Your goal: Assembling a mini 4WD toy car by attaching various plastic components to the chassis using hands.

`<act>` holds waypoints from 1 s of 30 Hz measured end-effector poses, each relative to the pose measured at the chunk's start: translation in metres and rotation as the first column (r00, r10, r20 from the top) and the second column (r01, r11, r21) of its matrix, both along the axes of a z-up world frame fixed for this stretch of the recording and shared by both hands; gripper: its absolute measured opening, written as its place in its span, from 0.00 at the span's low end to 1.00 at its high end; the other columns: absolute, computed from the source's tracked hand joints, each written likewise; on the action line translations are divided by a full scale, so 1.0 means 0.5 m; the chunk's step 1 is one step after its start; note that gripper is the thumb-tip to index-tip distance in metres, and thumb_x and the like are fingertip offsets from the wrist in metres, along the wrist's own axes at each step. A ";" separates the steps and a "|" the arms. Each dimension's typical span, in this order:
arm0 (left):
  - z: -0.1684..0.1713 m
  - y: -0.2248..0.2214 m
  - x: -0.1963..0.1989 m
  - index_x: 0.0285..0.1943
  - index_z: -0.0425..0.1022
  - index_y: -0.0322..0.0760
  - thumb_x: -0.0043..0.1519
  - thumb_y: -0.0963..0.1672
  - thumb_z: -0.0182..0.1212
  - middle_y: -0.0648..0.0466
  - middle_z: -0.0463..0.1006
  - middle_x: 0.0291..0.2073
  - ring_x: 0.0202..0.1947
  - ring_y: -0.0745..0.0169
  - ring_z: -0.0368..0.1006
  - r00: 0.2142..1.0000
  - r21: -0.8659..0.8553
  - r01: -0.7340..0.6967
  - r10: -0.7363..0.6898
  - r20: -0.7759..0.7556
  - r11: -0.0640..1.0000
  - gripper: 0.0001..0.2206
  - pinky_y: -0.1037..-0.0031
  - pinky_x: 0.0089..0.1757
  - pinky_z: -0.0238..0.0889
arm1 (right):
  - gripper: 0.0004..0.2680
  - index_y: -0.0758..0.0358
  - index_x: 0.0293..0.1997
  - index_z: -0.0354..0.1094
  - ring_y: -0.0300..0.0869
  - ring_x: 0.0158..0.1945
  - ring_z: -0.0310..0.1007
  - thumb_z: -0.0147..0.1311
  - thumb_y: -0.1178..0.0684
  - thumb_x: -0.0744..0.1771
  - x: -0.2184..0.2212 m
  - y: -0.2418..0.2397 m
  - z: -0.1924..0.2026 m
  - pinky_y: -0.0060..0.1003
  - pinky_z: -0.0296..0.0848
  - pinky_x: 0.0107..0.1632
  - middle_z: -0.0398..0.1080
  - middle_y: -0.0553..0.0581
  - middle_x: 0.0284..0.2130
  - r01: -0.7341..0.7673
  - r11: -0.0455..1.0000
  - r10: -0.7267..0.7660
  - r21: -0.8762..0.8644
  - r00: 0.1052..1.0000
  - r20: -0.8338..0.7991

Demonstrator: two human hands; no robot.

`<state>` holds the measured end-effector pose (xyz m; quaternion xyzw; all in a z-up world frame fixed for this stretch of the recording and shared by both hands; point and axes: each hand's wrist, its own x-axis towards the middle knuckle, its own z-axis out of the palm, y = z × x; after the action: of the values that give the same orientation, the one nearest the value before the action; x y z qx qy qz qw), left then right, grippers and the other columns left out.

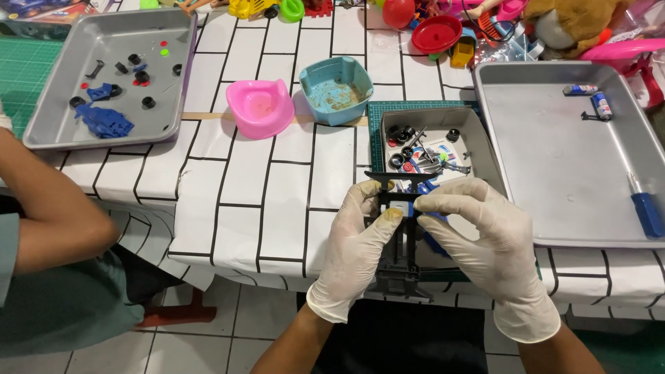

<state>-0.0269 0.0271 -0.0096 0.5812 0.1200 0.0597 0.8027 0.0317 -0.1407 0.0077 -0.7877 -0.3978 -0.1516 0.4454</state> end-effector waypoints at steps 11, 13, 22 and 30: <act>0.009 -0.010 -0.013 0.58 0.69 0.38 0.62 0.47 0.61 0.53 0.80 0.46 0.47 0.65 0.74 0.995 0.233 0.002 -0.024 0.093 0.972 0.17 0.74 0.49 0.72 | 0.07 0.61 0.42 0.74 0.41 0.42 0.77 0.67 0.60 0.63 -0.012 -0.004 -0.016 0.33 0.77 0.51 0.77 0.54 0.36 0.046 0.997 -0.042 0.068 0.997 -0.060; 0.011 -0.010 -0.009 0.58 0.70 0.38 0.63 0.46 0.60 0.53 0.80 0.46 0.47 0.65 0.74 0.993 0.259 0.005 -0.036 0.115 0.966 0.16 0.74 0.50 0.71 | 0.08 0.60 0.42 0.74 0.41 0.42 0.76 0.67 0.59 0.63 -0.009 -0.007 -0.016 0.32 0.77 0.50 0.77 0.52 0.36 0.055 0.996 -0.050 0.064 0.996 -0.078; -0.007 -0.009 -0.003 0.68 0.66 0.44 0.59 0.51 0.58 0.54 0.74 0.61 0.68 0.55 0.66 0.993 0.249 0.064 -0.037 -0.115 0.966 0.27 0.64 0.63 0.59 | 0.07 0.65 0.44 0.72 0.43 0.47 0.78 0.63 0.65 0.65 -0.014 -0.025 0.006 0.35 0.78 0.59 0.76 0.58 0.40 0.071 0.984 -0.047 0.161 0.988 -0.145; 0.003 -0.014 -0.014 0.61 0.71 0.41 0.59 0.47 0.60 0.55 0.81 0.47 0.52 0.65 0.74 0.997 0.311 0.043 -0.019 -0.080 0.950 0.20 0.74 0.52 0.68 | 0.07 0.60 0.46 0.74 0.42 0.45 0.76 0.63 0.62 0.65 -0.016 -0.016 -0.031 0.31 0.77 0.51 0.72 0.57 0.41 -0.003 0.997 0.006 0.071 0.999 -0.038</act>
<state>-0.0337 0.0201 -0.0079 0.7044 0.1304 0.0432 0.6963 0.0237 -0.1487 -0.0081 -0.7733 -0.3852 -0.1496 0.4810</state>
